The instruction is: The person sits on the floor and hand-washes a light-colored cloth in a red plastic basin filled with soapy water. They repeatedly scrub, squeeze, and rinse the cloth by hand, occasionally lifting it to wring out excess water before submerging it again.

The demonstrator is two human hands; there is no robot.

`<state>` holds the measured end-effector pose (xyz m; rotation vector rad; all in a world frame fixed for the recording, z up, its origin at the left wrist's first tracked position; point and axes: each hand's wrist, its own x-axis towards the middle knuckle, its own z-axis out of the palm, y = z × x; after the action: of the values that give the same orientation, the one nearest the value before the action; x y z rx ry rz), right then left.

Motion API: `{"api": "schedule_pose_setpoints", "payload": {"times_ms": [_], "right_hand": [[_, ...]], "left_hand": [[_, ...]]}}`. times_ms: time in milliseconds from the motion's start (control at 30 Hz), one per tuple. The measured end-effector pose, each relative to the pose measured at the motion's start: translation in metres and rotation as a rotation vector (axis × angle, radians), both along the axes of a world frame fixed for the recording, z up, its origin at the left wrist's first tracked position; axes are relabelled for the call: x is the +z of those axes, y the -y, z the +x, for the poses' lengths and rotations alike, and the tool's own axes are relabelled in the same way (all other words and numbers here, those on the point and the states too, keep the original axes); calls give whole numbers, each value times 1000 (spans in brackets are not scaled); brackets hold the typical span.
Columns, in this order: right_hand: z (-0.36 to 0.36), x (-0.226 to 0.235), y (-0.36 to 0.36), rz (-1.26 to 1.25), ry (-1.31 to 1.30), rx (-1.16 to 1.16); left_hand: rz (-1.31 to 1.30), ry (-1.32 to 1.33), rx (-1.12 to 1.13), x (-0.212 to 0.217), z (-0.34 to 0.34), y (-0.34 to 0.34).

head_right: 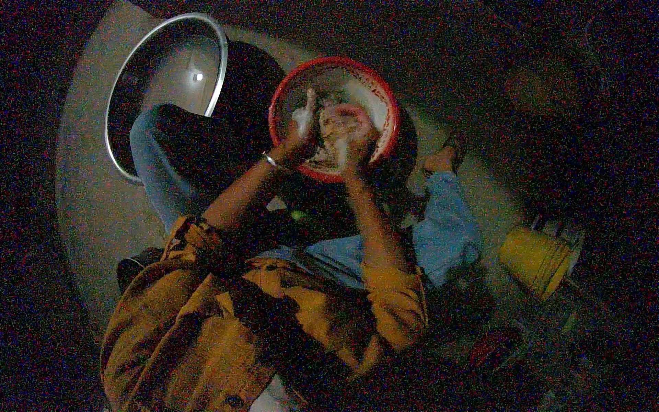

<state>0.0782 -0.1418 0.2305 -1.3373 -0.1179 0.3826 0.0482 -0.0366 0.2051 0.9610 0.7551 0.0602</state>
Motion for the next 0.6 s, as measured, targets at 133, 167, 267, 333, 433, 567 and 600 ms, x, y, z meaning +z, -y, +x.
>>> {"api": "schedule_pose_setpoints", "payload": {"times_ms": [133,167,267,333,433,567,600], "right_hand": [[11,-60,-5,-750,864,-38],[25,-47,7,-537,466,115],[42,-7,31,-253,58,284],[-6,-8,4,-549,825,117],[13,-60,1,-642,644,-79],[44,-74,19,-440,502,20],[22,-57,9,-577,707,-83]], "left_hand": [[155,497,-30,-110,-7,42],[-168,403,-85,-112,-10,54],[-367,256,-279,-90,-17,52],[-463,433,-418,-70,-18,34],[-588,683,-602,-49,-37,6],[-482,315,-161,-38,-18,37],[-498,246,-165,-52,-15,36]]}}
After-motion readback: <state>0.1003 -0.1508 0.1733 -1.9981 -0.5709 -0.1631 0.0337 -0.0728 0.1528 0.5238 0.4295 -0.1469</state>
